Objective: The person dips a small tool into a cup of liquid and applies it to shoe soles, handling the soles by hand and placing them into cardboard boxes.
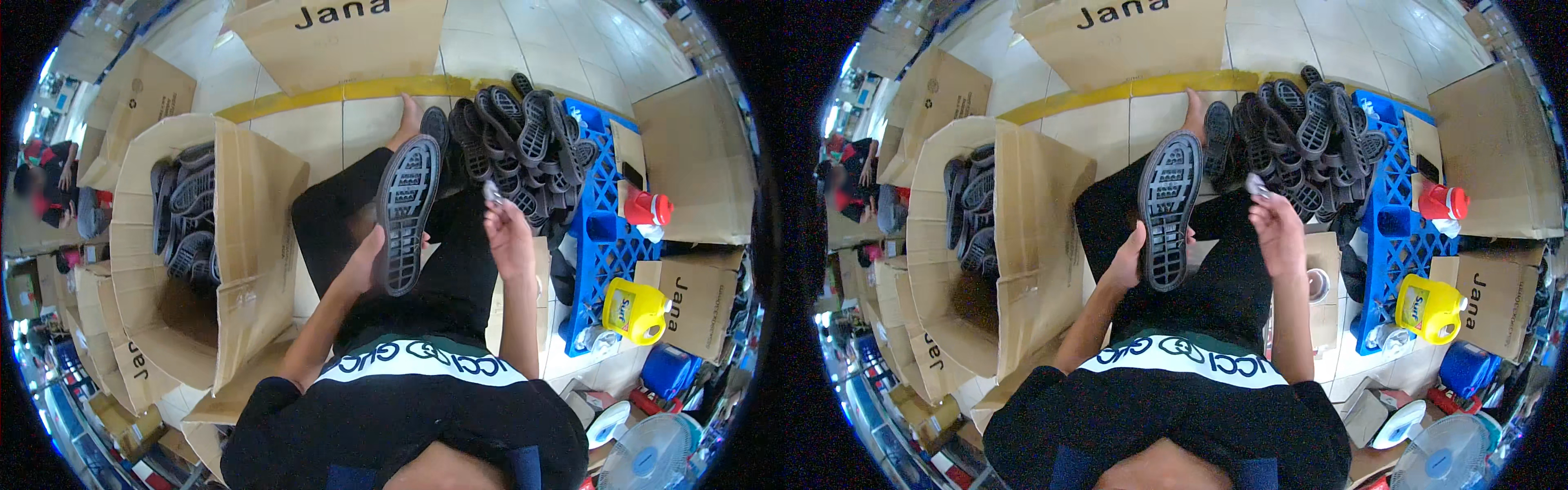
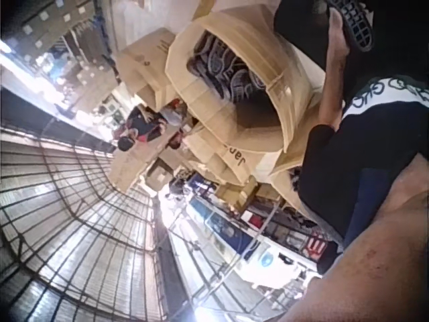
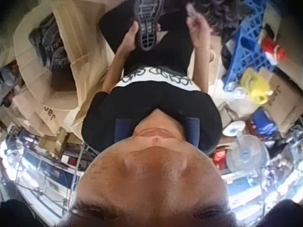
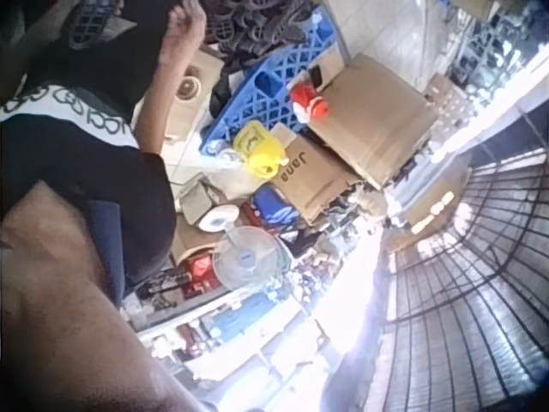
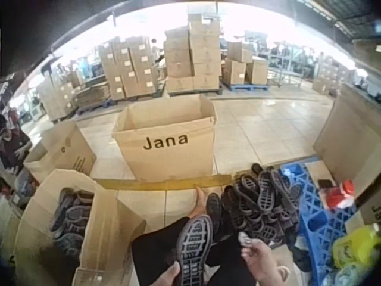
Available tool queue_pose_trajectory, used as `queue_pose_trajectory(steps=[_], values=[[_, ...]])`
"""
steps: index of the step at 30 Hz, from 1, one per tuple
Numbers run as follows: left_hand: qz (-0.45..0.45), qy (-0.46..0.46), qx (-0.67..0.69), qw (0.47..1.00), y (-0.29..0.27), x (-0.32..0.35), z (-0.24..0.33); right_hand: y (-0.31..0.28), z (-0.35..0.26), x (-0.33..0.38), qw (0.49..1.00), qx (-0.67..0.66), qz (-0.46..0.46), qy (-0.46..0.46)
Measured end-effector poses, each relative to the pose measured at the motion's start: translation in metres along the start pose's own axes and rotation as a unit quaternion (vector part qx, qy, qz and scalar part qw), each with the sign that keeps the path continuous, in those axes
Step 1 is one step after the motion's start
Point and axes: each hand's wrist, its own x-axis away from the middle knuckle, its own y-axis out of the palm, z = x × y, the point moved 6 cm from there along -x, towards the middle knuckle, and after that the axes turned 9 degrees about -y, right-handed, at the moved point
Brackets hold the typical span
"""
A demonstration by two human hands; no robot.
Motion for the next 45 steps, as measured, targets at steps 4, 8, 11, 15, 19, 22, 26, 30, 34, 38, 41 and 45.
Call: queue_pose_trajectory(steps=[4, 8, 11, 15, 19, 22, 26, 30, 34, 38, 41, 45], values=[[0.015, 0.033, -0.077, 0.996, 0.005, -0.004, 0.016, 0.09, 0.003, 0.001, 0.997, 0.023, -0.069, -0.029], [-0.008, 0.04, -0.043, 0.998, 0.006, -0.003, 0.017, 0.119, 0.011, -0.002, 0.995, 0.031, -0.074, -0.058], [-0.004, 0.052, -0.075, 0.996, 0.007, -0.002, 0.017, 0.12, 0.014, -0.006, 0.992, 0.048, -0.075, -0.089], [-0.007, 0.04, -0.076, 0.996, 0.008, -0.001, 0.011, 0.118, 0.013, -0.006, 0.99, 0.056, -0.062, -0.115], [-0.027, 0.015, -0.065, 0.997, 0.004, 0.0, 0.003, 0.113, 0.011, -0.002, 0.983, 0.092, -0.044, -0.153], [-0.022, 0.017, -0.068, 0.997, 0.004, 0.001, 0.003, 0.112, 0.011, 0.001, 0.977, 0.116, -0.041, -0.175], [0.006, 0.008, -0.086, 0.996, -0.004, 0.004, 0.002, 0.126, 0.009, 0.007, 0.953, 0.208, -0.094, -0.201], [-0.008, 0.006, -0.011, 1.0, -0.008, 0.005, 0.008, 0.14, 0.012, 0.011, 0.913, 0.298, -0.188, -0.206], [-0.005, 0.019, -0.019, 1.0, -0.014, 0.001, 0.017, 0.148, 0.023, 0.02, 0.855, 0.411, -0.268, -0.17], [0.013, 0.018, 0.012, 1.0, -0.019, 0.001, 0.026, 0.143, 0.038, 0.038, 0.844, 0.427, -0.299, -0.127], [0.058, 0.022, 0.048, 0.997, -0.02, -0.005, 0.033, 0.127, 0.047, 0.049, 0.815, 0.452, -0.319, -0.172], [0.043, 0.104, 0.053, 0.992, -0.012, -0.013, 0.053, 0.12, 0.044, 0.066, 0.795, 0.485, -0.338, -0.138]])
